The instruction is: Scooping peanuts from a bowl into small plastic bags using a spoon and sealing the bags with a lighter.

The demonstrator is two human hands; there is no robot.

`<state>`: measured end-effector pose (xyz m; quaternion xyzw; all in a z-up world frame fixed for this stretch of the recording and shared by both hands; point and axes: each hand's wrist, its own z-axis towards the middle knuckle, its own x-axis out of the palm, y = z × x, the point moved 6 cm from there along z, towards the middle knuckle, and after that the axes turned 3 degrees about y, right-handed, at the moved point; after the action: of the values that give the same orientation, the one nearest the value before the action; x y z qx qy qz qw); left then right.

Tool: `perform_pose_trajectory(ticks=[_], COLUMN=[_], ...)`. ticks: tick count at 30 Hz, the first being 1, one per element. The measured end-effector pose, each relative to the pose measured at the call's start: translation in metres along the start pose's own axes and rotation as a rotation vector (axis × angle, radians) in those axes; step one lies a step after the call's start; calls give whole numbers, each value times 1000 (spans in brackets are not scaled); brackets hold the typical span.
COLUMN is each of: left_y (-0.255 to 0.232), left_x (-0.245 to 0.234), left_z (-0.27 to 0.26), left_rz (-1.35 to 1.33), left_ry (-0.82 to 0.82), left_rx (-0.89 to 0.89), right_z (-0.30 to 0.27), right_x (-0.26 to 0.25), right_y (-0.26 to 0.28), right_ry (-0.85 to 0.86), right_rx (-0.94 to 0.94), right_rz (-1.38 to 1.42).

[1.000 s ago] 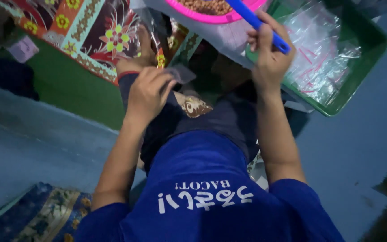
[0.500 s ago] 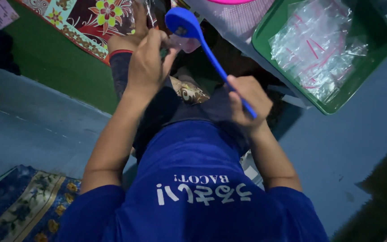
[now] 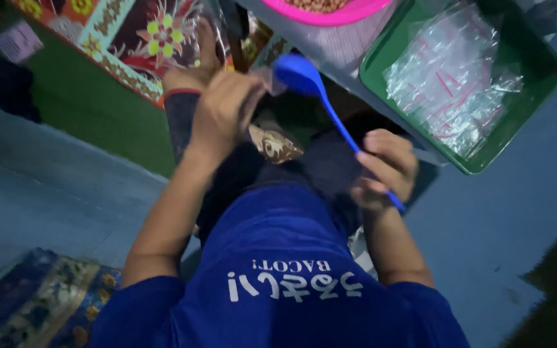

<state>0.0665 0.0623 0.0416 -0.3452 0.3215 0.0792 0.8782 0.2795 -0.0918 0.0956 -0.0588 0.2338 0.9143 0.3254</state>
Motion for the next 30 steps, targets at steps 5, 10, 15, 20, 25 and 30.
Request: perform_pose_trajectory(ticks=[5,10,15,20,25,30], left_y=[-17,-41,-51,-33,-35,-34], left_x=[5,20,13,23,30,33], left_z=[-9,-27,-19,-30,-26,-28], left_rz=[0,-236,-389,-431,-460,-464], left_ry=[64,205,222,221,231,247], left_rx=[50,91,-69,-134,-115,-139], right_z=[4,-13,-39,-28,-19,-27], right_x=[4,54,64,61,61,61], right_y=[-15,-25,-35,-33,-26,-29], right_ry=[-9,454,492,466,454,498], right_rx=[338,660,826,740,734,724], right_rz=[55,144,280,207,186,146])
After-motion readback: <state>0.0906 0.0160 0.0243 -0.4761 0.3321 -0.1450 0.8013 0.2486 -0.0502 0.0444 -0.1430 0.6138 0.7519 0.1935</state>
